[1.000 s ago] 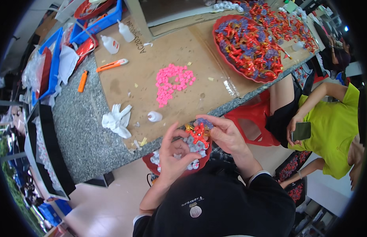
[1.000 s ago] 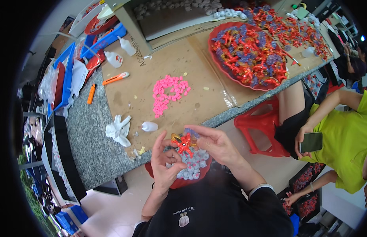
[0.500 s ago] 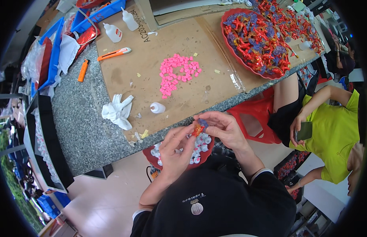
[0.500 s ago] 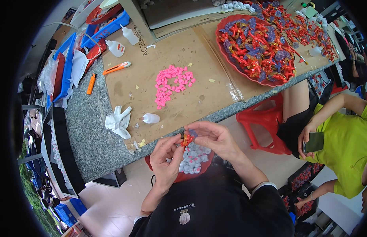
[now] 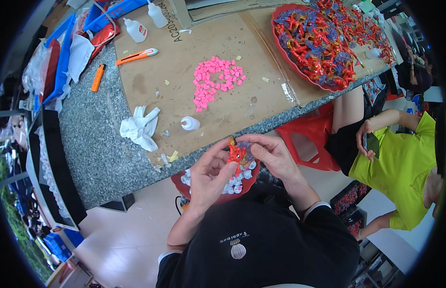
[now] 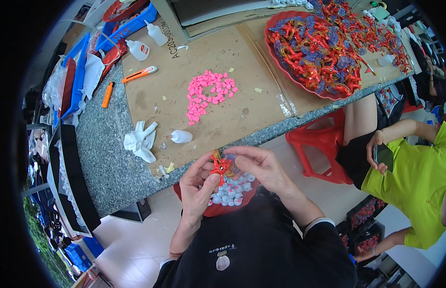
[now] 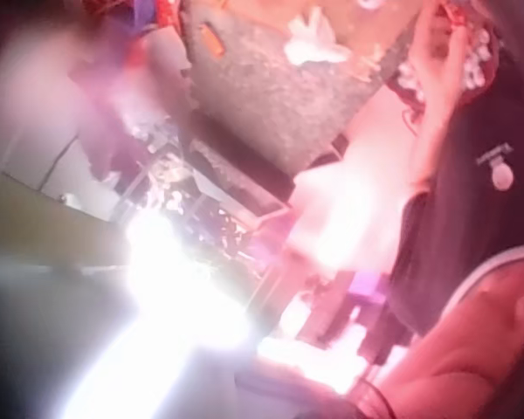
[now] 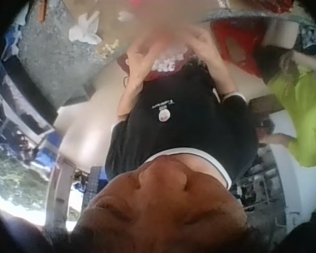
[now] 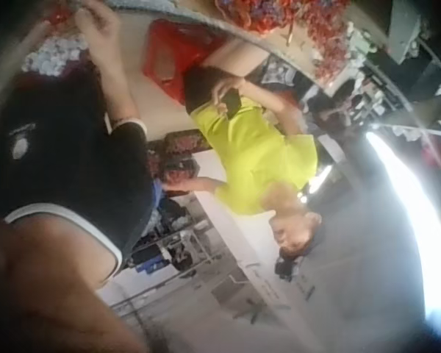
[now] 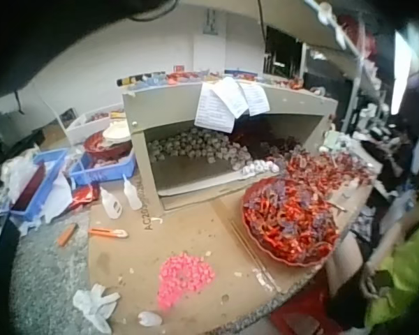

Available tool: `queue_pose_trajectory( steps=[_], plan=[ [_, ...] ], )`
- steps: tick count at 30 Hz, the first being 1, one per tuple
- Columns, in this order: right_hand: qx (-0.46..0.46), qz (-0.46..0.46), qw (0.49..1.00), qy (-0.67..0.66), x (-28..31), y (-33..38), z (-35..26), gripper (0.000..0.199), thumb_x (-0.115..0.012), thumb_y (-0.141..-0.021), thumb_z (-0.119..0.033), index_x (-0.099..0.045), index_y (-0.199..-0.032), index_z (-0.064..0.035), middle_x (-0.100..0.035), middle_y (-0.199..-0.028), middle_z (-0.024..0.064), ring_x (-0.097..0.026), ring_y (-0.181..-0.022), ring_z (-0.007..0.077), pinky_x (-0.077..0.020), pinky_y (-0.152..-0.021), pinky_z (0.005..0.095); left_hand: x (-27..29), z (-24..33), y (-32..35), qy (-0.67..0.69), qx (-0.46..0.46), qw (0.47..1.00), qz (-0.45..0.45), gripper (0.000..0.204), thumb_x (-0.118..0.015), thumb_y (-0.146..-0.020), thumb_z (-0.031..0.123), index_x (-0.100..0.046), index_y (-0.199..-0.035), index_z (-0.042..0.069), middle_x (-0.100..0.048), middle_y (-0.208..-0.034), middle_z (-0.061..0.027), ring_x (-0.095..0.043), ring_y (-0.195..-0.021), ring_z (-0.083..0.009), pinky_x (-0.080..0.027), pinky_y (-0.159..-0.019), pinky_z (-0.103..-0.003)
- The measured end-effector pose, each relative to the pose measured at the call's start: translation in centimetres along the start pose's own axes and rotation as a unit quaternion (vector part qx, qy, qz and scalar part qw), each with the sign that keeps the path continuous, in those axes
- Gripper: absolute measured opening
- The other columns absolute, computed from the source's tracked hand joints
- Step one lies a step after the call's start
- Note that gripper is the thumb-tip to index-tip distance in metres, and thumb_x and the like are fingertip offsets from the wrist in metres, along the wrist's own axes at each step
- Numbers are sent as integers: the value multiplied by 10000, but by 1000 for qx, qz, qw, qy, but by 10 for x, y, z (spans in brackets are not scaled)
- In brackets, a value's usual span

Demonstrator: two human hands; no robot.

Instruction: The person assembles small plastic components by applying adhesive from a glue bottle and joining the components together by hand.

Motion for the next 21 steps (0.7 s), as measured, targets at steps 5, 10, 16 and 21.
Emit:
queue_pose_trajectory(
  steps=[5,10,16,21],
  plan=[
    [-16,1,1000,-7,-3,1,1,342,-483,-928,-224,-542,-1150,29,-619,-956,45,-559,-843,61,-447,-717,212,-1,3,-2,40,13,999,-19,507,-608,-822,32,-407,-1287,9,-577,-884,-43,-544,-687,-43,-403,-548,-151],
    [-14,-9,1000,-19,-3,0,4,366,-455,-938,-241,-525,-1146,53,-618,-879,58,-599,-740,106,-496,-643,259,-2,1,-2,71,4,997,-23,463,-584,-847,39,-417,-1278,8,-572,-868,-35,-531,-681,-41,-387,-536,-154],
    [-47,-47,995,-80,1,-1,9,356,-487,-925,-244,-541,-1132,42,-583,-1046,101,-600,-795,138,-524,-627,273,1,-5,-4,44,-2,999,-5,391,-573,-866,65,-468,-1239,8,-559,-865,-25,-497,-632,-40,-384,-528,-166],
    [21,-8,1000,-18,-4,0,6,347,-497,-921,-199,-504,-1172,40,-586,-1024,85,-594,-819,136,-505,-681,264,-1,-3,-4,54,9,998,17,374,-561,-875,72,-476,-1234,12,-558,-884,-28,-480,-600,-41,-381,-520,-167]
  ],
)
Point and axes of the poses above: each hand's wrist, its own y-axis away from the middle knuckle, its own x-axis out of the back of the hand, z = x × y, the point moved 1 cm from there along -y, towards the middle knuckle
